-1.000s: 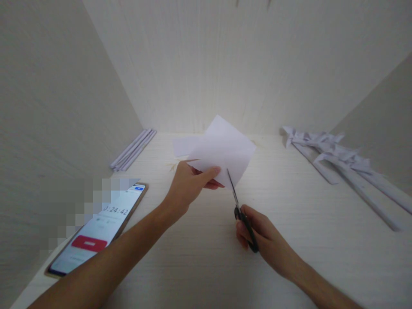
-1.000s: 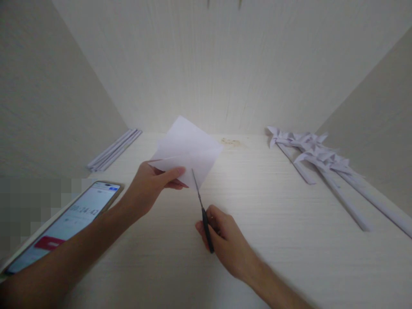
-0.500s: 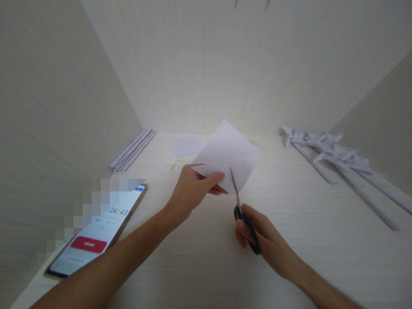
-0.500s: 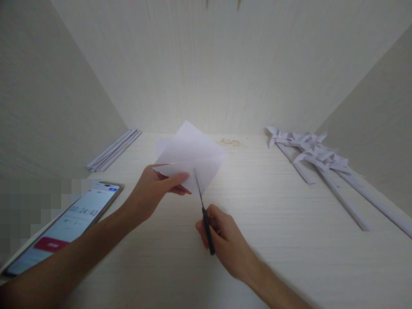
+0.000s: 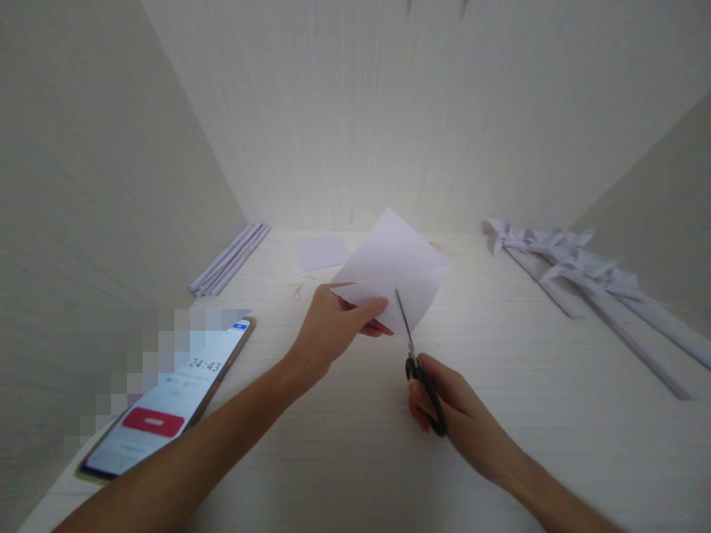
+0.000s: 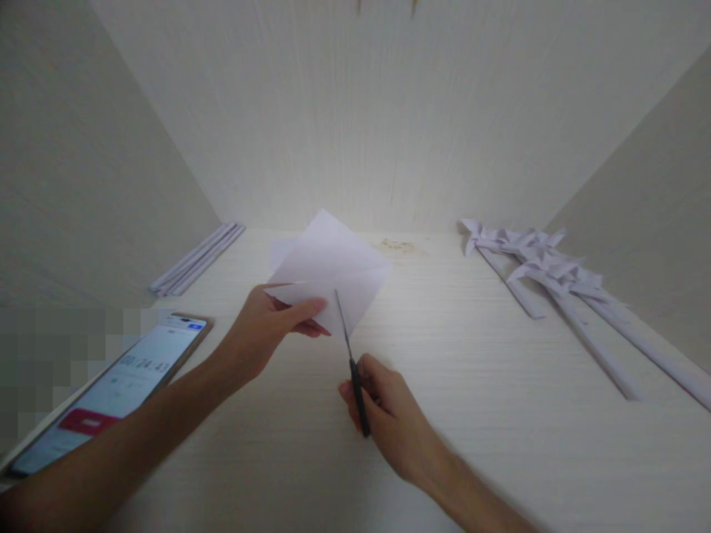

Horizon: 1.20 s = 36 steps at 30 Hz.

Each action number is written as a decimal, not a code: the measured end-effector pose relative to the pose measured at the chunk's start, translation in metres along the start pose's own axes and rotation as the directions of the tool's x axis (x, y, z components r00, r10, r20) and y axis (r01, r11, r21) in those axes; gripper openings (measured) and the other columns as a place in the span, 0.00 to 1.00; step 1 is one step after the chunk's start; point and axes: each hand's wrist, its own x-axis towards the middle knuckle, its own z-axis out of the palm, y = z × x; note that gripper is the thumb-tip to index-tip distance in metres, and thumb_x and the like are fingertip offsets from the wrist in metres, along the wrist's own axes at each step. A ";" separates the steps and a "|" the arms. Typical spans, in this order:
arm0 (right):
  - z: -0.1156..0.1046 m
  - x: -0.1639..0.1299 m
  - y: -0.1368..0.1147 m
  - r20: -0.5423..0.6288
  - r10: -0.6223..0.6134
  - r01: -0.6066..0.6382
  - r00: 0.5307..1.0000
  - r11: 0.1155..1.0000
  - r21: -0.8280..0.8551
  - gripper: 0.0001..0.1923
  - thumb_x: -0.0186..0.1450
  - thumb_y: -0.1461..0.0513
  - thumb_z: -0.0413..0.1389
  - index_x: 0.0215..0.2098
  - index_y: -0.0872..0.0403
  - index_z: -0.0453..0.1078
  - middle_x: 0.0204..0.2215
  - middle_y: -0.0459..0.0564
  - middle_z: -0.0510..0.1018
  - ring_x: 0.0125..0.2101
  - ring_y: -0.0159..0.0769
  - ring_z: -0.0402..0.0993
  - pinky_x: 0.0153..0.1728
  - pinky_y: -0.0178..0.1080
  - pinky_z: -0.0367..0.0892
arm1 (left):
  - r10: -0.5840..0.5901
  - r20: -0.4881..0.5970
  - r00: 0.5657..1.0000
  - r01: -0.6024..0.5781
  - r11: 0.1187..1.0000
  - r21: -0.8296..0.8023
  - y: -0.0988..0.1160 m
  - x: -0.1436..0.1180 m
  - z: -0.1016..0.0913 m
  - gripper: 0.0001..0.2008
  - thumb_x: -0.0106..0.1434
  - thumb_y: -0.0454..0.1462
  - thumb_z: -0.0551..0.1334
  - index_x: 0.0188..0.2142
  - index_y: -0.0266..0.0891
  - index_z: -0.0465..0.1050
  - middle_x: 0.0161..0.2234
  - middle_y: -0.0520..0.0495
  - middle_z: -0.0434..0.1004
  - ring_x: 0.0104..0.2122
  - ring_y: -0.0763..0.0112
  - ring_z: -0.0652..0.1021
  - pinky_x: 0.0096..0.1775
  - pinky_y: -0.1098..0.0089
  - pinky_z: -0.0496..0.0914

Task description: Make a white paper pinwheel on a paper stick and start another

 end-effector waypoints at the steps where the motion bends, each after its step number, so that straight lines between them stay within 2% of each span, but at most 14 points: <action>1: 0.000 0.000 0.000 0.004 -0.002 0.002 1.000 1.000 -0.001 0.17 0.60 0.50 0.45 0.22 0.53 0.52 0.15 0.39 0.58 0.18 0.26 0.54 0.19 0.31 0.51 | -0.001 0.001 1.000 0.001 1.000 0.002 0.000 0.000 0.000 0.07 0.46 0.34 0.62 0.26 0.31 0.72 0.19 0.49 0.75 0.18 0.73 0.75 0.20 0.77 0.70; 19: 0.001 -0.001 0.000 -0.002 0.036 -0.035 0.999 0.996 0.079 0.15 0.60 0.52 0.46 0.22 0.53 0.52 0.15 0.39 0.58 0.17 0.24 0.53 0.18 0.31 0.52 | -0.008 0.001 1.000 0.008 1.000 0.017 0.001 0.000 0.000 0.08 0.46 0.35 0.62 0.27 0.31 0.72 0.21 0.47 0.76 0.18 0.72 0.75 0.22 0.75 0.70; 27: 0.002 -0.001 0.002 -0.006 0.032 -0.032 0.999 0.998 0.059 0.15 0.60 0.52 0.46 0.23 0.53 0.52 0.15 0.39 0.57 0.17 0.24 0.52 0.17 0.31 0.50 | -0.001 0.008 1.000 0.001 1.000 0.019 0.000 0.000 -0.001 0.09 0.46 0.36 0.62 0.27 0.31 0.72 0.22 0.47 0.76 0.19 0.72 0.75 0.22 0.74 0.70; 32: 0.002 0.000 -0.001 -0.004 0.018 -0.018 1.000 1.000 0.025 0.17 0.60 0.51 0.46 0.21 0.53 0.52 0.15 0.39 0.57 0.17 0.25 0.52 0.18 0.31 0.50 | 0.015 -0.016 1.000 -0.015 1.000 0.003 -0.003 0.001 -0.001 0.11 0.46 0.37 0.63 0.28 0.31 0.72 0.23 0.46 0.76 0.20 0.72 0.75 0.23 0.74 0.70; 36: 0.001 -0.001 -0.001 0.018 0.014 -0.014 1.000 1.000 -0.001 0.16 0.59 0.51 0.48 0.22 0.53 0.52 0.15 0.39 0.58 0.18 0.26 0.53 0.17 0.31 0.49 | 0.100 -0.104 0.990 -0.102 0.995 -0.020 -0.005 0.005 -0.006 0.14 0.46 0.40 0.63 0.31 0.31 0.72 0.28 0.45 0.77 0.25 0.70 0.76 0.25 0.74 0.71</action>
